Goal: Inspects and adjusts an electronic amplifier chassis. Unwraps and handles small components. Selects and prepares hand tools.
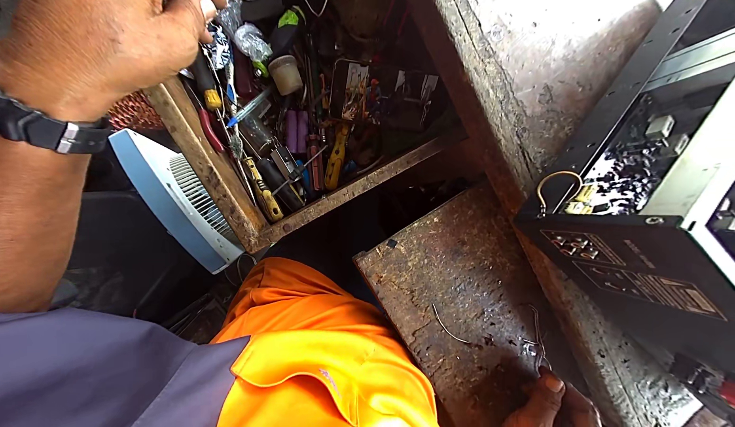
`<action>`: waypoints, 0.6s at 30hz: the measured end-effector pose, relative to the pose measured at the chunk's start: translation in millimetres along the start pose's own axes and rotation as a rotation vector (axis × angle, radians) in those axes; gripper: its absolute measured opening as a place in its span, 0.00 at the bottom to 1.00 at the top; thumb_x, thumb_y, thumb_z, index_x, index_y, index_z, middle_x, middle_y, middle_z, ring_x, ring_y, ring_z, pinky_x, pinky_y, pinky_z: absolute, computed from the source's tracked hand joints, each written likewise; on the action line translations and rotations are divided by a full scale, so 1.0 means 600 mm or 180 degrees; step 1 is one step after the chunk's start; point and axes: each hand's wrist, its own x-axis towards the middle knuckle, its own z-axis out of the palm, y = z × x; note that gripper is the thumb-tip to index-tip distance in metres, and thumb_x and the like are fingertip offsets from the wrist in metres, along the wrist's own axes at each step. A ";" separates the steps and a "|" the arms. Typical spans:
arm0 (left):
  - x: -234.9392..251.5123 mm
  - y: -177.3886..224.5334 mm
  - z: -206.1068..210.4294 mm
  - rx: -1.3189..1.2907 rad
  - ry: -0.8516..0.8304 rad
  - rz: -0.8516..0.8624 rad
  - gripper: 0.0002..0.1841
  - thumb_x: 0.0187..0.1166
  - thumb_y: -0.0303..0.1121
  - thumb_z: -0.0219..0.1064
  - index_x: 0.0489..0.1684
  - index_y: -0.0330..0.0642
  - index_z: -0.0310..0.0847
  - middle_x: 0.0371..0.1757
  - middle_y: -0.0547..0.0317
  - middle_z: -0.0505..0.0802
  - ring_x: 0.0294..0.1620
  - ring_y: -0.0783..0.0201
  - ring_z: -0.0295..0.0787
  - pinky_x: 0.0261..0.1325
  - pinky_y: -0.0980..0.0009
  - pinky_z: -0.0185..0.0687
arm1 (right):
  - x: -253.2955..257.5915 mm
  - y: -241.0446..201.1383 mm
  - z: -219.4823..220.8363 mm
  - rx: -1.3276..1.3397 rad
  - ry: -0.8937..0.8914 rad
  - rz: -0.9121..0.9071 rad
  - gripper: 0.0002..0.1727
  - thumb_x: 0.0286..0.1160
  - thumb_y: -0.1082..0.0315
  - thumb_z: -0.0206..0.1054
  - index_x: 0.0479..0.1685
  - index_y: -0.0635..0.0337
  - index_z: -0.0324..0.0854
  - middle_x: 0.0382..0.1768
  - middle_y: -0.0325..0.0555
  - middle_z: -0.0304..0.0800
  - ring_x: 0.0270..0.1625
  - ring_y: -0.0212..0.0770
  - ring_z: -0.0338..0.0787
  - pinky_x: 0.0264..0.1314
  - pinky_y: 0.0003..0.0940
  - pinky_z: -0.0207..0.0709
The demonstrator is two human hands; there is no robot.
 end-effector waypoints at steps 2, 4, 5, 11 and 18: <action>-0.002 -0.008 0.004 -0.0006 0.0039 -0.0024 0.16 0.82 0.42 0.59 0.23 0.46 0.78 0.22 0.61 0.80 0.22 0.65 0.75 0.26 0.57 0.66 | 0.000 0.001 0.000 0.0034 -0.0029 -0.0065 0.09 0.83 0.74 0.62 0.40 0.72 0.84 0.32 0.34 0.84 0.33 0.19 0.84 0.42 0.15 0.81; -0.002 -0.016 0.009 -0.0058 0.0029 -0.0090 0.16 0.82 0.42 0.60 0.24 0.46 0.80 0.23 0.62 0.81 0.24 0.67 0.77 0.28 0.59 0.68 | 0.001 0.007 -0.001 0.0068 -0.0049 -0.0144 0.08 0.83 0.74 0.62 0.39 0.70 0.84 0.31 0.32 0.84 0.32 0.18 0.84 0.40 0.15 0.81; -0.002 -0.019 0.011 -0.0079 0.0032 -0.0123 0.15 0.83 0.43 0.60 0.26 0.47 0.82 0.25 0.63 0.83 0.26 0.69 0.79 0.30 0.59 0.71 | 0.001 0.008 -0.002 0.0075 -0.0049 -0.0155 0.08 0.83 0.74 0.62 0.39 0.70 0.84 0.32 0.32 0.84 0.33 0.18 0.84 0.40 0.15 0.81; -0.012 -0.018 0.022 -0.0269 -0.0077 -0.0318 0.16 0.86 0.44 0.56 0.48 0.49 0.89 0.38 0.62 0.91 0.35 0.70 0.85 0.41 0.57 0.78 | 0.000 0.005 0.001 0.0109 -0.0016 -0.0113 0.07 0.83 0.75 0.62 0.39 0.69 0.84 0.33 0.31 0.86 0.36 0.18 0.86 0.44 0.15 0.82; -0.045 -0.029 0.090 -0.0644 -0.0411 0.0111 0.16 0.88 0.42 0.56 0.57 0.46 0.88 0.47 0.54 0.93 0.40 0.66 0.90 0.49 0.60 0.87 | 0.000 0.005 0.002 0.0113 -0.0007 -0.0059 0.07 0.84 0.75 0.62 0.41 0.69 0.84 0.33 0.30 0.85 0.35 0.17 0.86 0.42 0.14 0.82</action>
